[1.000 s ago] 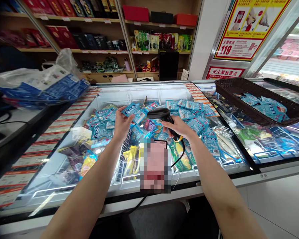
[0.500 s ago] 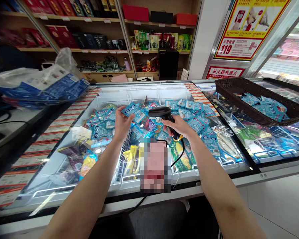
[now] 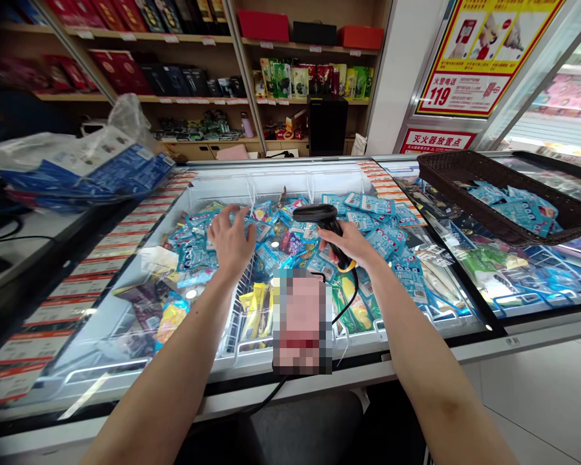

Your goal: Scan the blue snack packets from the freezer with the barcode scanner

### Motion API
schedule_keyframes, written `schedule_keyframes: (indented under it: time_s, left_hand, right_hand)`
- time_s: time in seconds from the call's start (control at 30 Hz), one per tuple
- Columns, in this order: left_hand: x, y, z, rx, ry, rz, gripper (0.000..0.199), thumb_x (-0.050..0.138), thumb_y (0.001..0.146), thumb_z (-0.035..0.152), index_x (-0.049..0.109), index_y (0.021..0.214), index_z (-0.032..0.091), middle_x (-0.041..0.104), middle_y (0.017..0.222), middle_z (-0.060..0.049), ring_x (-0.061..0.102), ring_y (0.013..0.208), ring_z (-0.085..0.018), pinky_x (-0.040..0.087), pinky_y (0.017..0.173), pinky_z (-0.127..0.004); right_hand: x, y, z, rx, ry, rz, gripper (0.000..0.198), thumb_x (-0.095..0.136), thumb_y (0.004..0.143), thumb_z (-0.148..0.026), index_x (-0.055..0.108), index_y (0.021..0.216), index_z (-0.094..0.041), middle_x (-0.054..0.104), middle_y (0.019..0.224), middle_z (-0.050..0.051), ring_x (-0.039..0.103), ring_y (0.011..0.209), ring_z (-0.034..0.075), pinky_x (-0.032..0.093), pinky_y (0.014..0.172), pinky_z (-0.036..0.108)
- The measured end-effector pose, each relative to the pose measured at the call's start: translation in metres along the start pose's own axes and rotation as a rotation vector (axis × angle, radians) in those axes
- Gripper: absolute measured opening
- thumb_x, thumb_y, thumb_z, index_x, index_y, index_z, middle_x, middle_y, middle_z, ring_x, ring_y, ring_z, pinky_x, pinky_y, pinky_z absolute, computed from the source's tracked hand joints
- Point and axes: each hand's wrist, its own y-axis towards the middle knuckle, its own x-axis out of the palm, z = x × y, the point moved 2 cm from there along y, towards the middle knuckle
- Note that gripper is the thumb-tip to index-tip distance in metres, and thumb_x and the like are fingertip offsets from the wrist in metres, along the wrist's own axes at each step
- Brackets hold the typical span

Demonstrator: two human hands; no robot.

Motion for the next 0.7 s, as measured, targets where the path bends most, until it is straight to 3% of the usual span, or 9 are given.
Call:
schedule_keyframes:
  time_s: [0.1, 0.2, 0.33, 0.5, 0.7]
  left_hand:
    - [0.010, -0.005, 0.007, 0.198, 0.013, -0.163, 0.038, 0.048, 0.091, 0.038, 0.060, 0.126, 0.032, 0.045, 0.149, -0.005, 0.028, 0.143, -0.032, 0.001, 0.116, -0.063]
    - [0.018, -0.007, 0.004, 0.200, 0.042, -0.249, 0.034, 0.042, 0.093, 0.034, 0.065, 0.119, 0.031, 0.054, 0.141, -0.006, 0.035, 0.140, -0.030, -0.003, 0.114, -0.067]
    - [0.019, -0.007, -0.001, 0.117, 0.112, -0.229, 0.035, 0.039, 0.093, 0.027, 0.066, 0.116, 0.028, 0.058, 0.136, -0.009, 0.038, 0.138, -0.029, -0.001, 0.115, -0.067]
    - [0.016, -0.006, -0.003, 0.083, 0.145, -0.178, 0.036, 0.041, 0.090, 0.020, 0.066, 0.115, 0.025, 0.057, 0.136, -0.010, 0.035, 0.141, -0.030, -0.006, 0.115, -0.066]
    - [0.017, -0.005, 0.005, 0.203, 0.045, -0.171, 0.039, 0.036, 0.094, 0.020, 0.059, 0.125, 0.024, 0.054, 0.141, -0.010, 0.032, 0.144, -0.026, -0.005, 0.117, -0.063]
  right_hand:
    - [0.000, 0.000, -0.001, -0.004, 0.011, 0.004, 0.038, 0.068, 0.079, -0.053, 0.057, 0.089, -0.018, 0.068, 0.073, 0.005, 0.056, 0.042, 0.013, 0.045, 0.037, 0.027]
    - [-0.001, -0.001, -0.002, -0.003, 0.009, 0.021, 0.038, 0.069, 0.078, -0.053, 0.057, 0.088, -0.018, 0.068, 0.072, 0.005, 0.054, 0.040, 0.012, 0.045, 0.038, 0.027]
    - [-0.006, -0.001, -0.003, 0.019, -0.005, 0.057, 0.037, 0.067, 0.079, -0.053, 0.060, 0.087, -0.017, 0.068, 0.068, 0.004, 0.055, 0.041, 0.013, 0.046, 0.039, 0.027]
    - [-0.018, 0.000, 0.002, 0.051, 0.030, 0.181, 0.037, 0.069, 0.077, -0.052, 0.060, 0.095, -0.020, 0.069, 0.071, 0.003, 0.056, 0.042, 0.013, 0.043, 0.036, 0.025]
    - [-0.022, 0.002, 0.003, 0.034, 0.073, 0.210, 0.036, 0.069, 0.078, -0.049, 0.060, 0.094, -0.019, 0.069, 0.071, 0.003, 0.056, 0.041, 0.013, 0.042, 0.035, 0.025]
